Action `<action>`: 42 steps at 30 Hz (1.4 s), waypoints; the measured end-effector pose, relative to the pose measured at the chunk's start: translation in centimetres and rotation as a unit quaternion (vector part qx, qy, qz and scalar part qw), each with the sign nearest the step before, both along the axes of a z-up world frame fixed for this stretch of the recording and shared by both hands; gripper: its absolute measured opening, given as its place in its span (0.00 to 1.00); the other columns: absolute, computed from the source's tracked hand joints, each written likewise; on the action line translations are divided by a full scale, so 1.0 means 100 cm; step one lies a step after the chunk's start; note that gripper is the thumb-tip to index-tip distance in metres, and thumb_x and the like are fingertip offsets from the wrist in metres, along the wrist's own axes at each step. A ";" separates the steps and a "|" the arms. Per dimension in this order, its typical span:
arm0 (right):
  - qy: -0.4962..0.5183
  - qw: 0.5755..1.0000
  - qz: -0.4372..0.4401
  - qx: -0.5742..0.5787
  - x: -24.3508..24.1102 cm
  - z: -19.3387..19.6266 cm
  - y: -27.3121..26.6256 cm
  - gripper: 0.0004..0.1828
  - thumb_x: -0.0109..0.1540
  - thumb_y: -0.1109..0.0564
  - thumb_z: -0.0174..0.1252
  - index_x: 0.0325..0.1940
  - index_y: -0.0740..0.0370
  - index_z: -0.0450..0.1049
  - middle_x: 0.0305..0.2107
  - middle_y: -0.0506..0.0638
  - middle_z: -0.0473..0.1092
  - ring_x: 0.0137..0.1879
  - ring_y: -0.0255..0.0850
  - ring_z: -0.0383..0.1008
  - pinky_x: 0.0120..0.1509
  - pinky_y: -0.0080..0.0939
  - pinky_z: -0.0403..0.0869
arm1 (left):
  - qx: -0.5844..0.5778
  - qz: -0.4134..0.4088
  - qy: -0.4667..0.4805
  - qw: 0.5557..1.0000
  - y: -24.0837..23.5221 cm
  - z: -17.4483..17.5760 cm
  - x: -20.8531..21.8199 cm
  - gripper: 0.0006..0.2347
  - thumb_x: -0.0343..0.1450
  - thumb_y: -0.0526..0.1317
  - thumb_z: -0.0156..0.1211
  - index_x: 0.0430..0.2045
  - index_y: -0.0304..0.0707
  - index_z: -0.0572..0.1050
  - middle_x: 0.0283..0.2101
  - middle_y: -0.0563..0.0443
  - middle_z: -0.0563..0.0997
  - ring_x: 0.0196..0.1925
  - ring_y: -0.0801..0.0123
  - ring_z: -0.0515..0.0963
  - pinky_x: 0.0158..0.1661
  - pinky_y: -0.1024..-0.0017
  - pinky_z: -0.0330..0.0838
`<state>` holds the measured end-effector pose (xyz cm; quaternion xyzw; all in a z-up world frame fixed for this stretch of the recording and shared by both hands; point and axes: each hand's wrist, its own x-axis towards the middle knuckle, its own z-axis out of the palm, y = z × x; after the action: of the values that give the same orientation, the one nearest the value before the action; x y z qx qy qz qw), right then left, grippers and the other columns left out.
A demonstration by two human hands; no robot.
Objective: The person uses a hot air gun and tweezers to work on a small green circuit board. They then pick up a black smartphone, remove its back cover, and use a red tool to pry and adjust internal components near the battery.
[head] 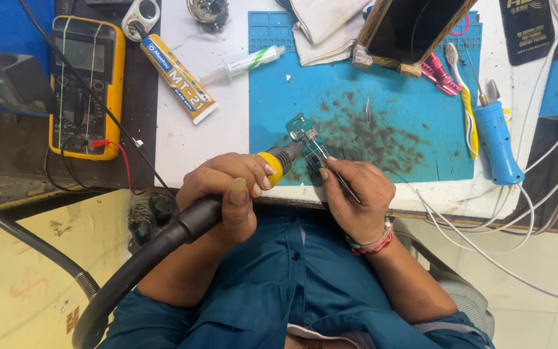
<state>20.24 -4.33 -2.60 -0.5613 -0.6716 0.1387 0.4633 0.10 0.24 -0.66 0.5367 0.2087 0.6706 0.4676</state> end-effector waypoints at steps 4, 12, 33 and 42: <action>0.004 1.000 0.000 -0.002 0.000 0.000 0.000 0.13 0.60 0.68 0.68 0.48 0.66 0.78 0.37 0.54 0.79 0.40 0.45 0.80 0.45 0.39 0.76 | -0.002 0.000 0.000 1.000 0.000 0.001 -0.001 0.08 0.80 0.38 0.55 0.32 0.38 0.66 0.30 0.48 0.75 0.30 0.66 0.80 0.43 0.63 0.81; 0.003 1.000 0.003 -0.002 0.000 0.000 0.000 0.13 0.60 0.69 0.68 0.48 0.66 0.78 0.37 0.55 0.79 0.39 0.45 0.80 0.45 0.39 0.75 | -0.011 0.003 0.004 1.000 -0.002 0.004 -0.002 0.08 0.80 0.39 0.55 0.33 0.37 0.65 0.30 0.48 0.75 0.30 0.66 0.80 0.43 0.62 0.82; 0.021 1.000 -0.003 0.007 -0.002 0.006 -0.005 0.11 0.60 0.69 0.67 0.46 0.67 0.78 0.33 0.56 0.77 0.35 0.45 0.77 0.41 0.39 0.72 | -0.039 0.258 -0.179 0.949 0.045 -0.020 -0.190 0.30 0.74 0.66 0.53 0.40 0.29 0.71 0.31 0.45 0.72 0.28 0.68 0.71 0.32 0.74 0.65; 0.023 0.999 -0.018 0.017 -0.005 0.012 -0.001 0.10 0.58 0.67 0.67 0.43 0.66 0.79 0.31 0.54 0.77 0.33 0.44 0.78 0.38 0.38 0.72 | -0.230 0.336 -0.291 0.866 0.076 -0.028 -0.154 0.19 0.70 0.58 0.56 0.38 0.41 0.77 0.24 0.57 0.71 0.21 0.75 0.71 0.22 0.76 0.61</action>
<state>19.74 -4.47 -1.37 -0.5620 -0.6525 0.1316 0.4909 -15.31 7.83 -3.43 0.0918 0.3788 0.8462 0.3635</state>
